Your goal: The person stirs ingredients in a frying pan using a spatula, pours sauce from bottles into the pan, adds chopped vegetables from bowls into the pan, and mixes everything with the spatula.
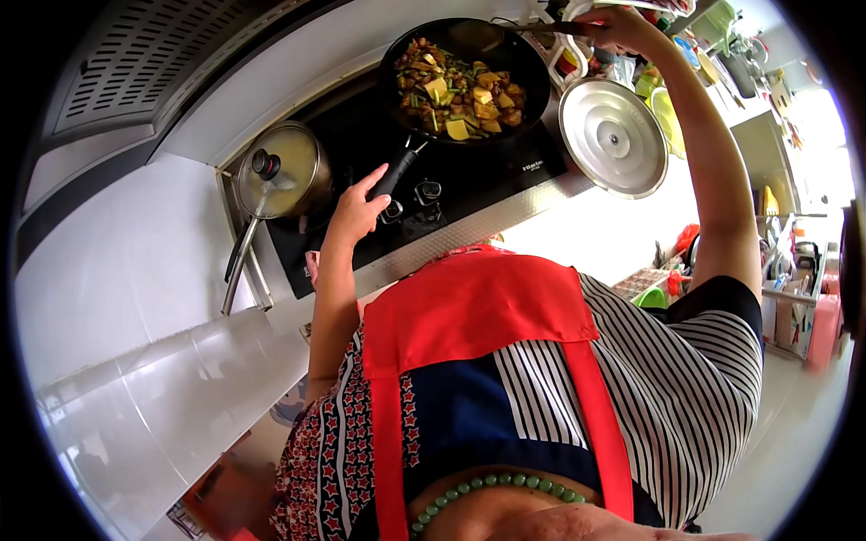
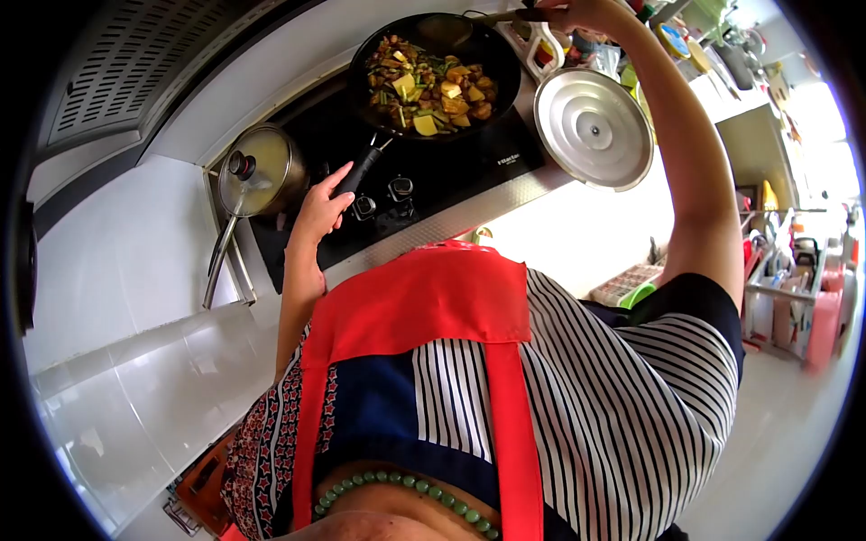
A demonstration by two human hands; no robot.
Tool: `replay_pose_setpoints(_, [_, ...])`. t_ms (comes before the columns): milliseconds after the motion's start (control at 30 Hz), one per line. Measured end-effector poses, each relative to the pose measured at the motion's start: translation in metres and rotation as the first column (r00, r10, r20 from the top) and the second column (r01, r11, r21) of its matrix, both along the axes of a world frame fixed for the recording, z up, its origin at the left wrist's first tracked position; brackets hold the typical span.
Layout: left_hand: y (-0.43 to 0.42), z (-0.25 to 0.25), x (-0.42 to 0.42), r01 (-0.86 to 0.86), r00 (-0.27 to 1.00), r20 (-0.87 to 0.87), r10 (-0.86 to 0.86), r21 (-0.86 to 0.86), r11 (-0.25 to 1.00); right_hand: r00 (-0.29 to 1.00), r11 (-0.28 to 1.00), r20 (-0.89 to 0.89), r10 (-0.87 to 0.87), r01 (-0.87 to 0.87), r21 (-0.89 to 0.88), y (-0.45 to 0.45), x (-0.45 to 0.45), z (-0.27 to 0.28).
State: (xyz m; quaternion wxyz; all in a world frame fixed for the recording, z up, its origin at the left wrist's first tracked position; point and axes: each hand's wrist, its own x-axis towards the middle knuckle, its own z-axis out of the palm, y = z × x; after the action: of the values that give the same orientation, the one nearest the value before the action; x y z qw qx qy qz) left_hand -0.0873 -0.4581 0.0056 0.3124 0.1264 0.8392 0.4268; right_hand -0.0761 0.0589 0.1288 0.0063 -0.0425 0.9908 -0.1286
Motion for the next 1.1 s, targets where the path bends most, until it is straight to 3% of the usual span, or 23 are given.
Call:
replay_pose_setpoints(33, [0.0,0.0,0.0,-0.001,1.0,0.002,0.001,0.001,1.0,0.968,0.966,0.139,-0.208,0.226,-0.126,-0.009,-0.01,0.004])
replay_pose_setpoints(100, [0.0,-0.001,0.0,-0.005,1.0,0.002,0.005,0.014,1.0,0.993,0.972,0.11,-0.035,0.06,-0.227,0.021,-0.052,-0.026])
replay_pose_setpoints(133, [0.001,0.0,0.0,-0.007,1.0,0.002,0.007,0.023,1.0,0.99,0.962,0.111,-0.084,0.11,-0.249,0.027,-0.076,-0.041])
replay_pose_setpoints(233, [0.002,0.003,0.002,-0.006,1.0,-0.008,0.006,0.016,1.0,0.947,0.984,0.28,-0.159,0.175,-0.032,-0.034,-0.092,-0.003])
replay_pose_setpoints(367, [0.001,0.0,0.0,-0.004,1.0,-0.011,0.004,0.011,1.0,0.872,0.954,0.435,0.227,-0.109,-0.279,-0.045,-0.138,-0.014])
replay_pose_setpoints(533, [0.0,-0.001,-0.001,0.011,1.0,-0.014,-0.011,0.002,1.0,0.897,0.911,0.289,0.335,-0.387,0.144,-0.118,-0.071,0.034])
replay_pose_setpoints(633, [-0.002,-0.005,-0.001,0.02,0.999,-0.032,-0.019,0.022,1.0,0.915,0.906,0.142,0.378,-0.397,0.147,-0.105,-0.034,0.007])
replay_pose_setpoints(667, [-0.003,-0.007,-0.002,0.027,0.999,-0.027,-0.027,0.028,0.999,0.94,0.919,0.164,0.3,-0.331,0.214,-0.117,-0.002,0.022])
replay_pose_setpoints(767, [-0.001,-0.001,0.0,0.035,0.997,-0.075,-0.036,-0.016,0.999,0.99,0.958,-0.038,0.132,-0.118,0.26,-0.112,0.052,-0.002])
replay_pose_setpoints(833, [-0.001,0.005,0.002,0.058,0.996,-0.065,-0.063,-0.076,0.995,0.998,0.992,-0.013,-0.069,0.07,0.106,-0.117,0.09,-0.004])
replay_pose_setpoints(867, [0.0,0.007,0.001,0.071,0.995,-0.061,-0.078,-0.106,0.992,0.998,0.992,-0.065,-0.021,0.029,0.123,-0.107,0.102,-0.012])
replay_pose_setpoints(967, [-0.004,-0.018,-0.006,0.188,0.771,-0.57,-0.284,-0.221,0.957,0.976,0.975,0.038,-0.216,0.218,-0.047,-0.111,0.139,-0.016])
replay_pose_setpoints(1100, [0.017,-0.006,-0.003,0.219,0.571,-0.769,-0.287,-0.194,0.956,0.924,0.912,0.084,-0.373,0.382,-0.152,-0.126,0.17,-0.002])
